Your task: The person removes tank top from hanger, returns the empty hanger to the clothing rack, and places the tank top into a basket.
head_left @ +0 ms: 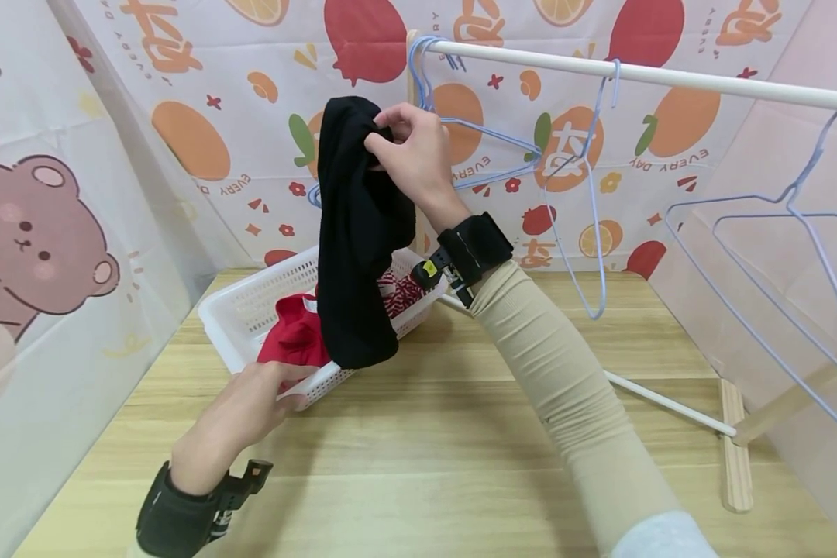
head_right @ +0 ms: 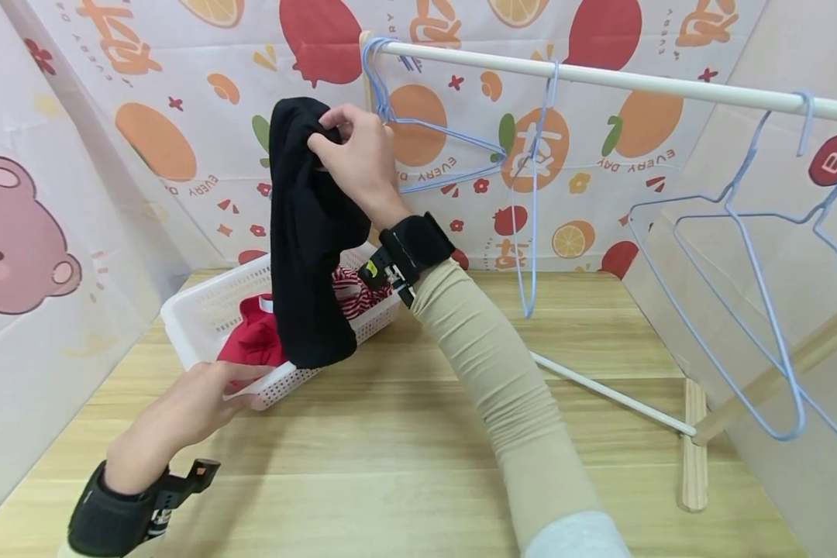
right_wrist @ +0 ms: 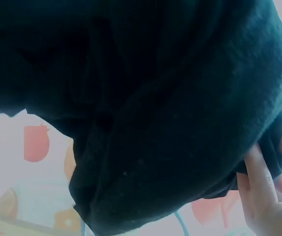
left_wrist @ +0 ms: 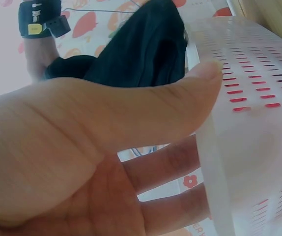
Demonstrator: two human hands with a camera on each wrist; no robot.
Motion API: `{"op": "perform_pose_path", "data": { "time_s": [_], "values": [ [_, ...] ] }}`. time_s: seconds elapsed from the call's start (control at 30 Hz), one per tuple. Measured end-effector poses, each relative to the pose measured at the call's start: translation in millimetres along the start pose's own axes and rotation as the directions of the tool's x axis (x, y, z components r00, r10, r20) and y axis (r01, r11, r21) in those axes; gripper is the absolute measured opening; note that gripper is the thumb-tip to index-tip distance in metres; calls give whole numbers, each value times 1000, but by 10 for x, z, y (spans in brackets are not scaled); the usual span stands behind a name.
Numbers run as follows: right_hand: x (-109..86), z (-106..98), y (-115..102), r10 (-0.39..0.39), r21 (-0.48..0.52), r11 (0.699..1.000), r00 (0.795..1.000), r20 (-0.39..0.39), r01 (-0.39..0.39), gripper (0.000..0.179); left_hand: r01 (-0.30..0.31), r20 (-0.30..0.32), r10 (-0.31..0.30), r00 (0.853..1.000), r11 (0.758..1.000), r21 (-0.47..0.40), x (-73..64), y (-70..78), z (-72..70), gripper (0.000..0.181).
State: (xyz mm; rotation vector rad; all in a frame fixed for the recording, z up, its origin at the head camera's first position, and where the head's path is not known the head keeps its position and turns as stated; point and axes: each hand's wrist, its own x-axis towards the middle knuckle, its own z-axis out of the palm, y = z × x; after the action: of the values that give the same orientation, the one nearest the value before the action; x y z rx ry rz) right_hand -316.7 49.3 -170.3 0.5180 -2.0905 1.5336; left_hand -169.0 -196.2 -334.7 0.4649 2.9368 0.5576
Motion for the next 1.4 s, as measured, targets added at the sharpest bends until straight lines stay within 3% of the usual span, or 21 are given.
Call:
{"op": "perform_pose_path", "data": {
  "time_s": [0.23, 0.53, 0.67, 0.9, 1.03, 1.2, 1.4],
  "values": [
    [45, 57, -52, -13, -35, 999, 999, -45, 12, 16, -20, -17, 20, 1000, 1000, 8, -3, -3, -7, 43],
    [67, 120, -65, -21, -49, 999, 997, -71, 17, 16, 6, 1, -6, 1000, 1000, 2, 1, 6, -8, 45],
    [69, 134, -67, -8, -71, 997, 999, -53, 5, 16, 2, 0, -2, 1000, 1000, 0, 1, 7, -12, 46],
    [41, 185, -16, 40, -106, 994, 998, 55, -34, 14, 7, -1, -7, 1000, 1000, -4, -5, 8, -12, 44],
    [31, 192, 0, 25, -115, 993, 991, 131, -10, 13, -2, -7, 2, 1000, 1000, -5, 0, 12, -6, 43],
    [28, 190, 18, 4, -201, 979, 979, 206, 39, 15, -12, -10, 12, 1000, 1000, -3, 10, 7, -7, 44],
    [6, 235, 87, -3, -188, 980, 939, 343, 72, 13, -10, -3, 10, 1000, 1000, -1, 12, 3, -7, 44]
  ]
}}
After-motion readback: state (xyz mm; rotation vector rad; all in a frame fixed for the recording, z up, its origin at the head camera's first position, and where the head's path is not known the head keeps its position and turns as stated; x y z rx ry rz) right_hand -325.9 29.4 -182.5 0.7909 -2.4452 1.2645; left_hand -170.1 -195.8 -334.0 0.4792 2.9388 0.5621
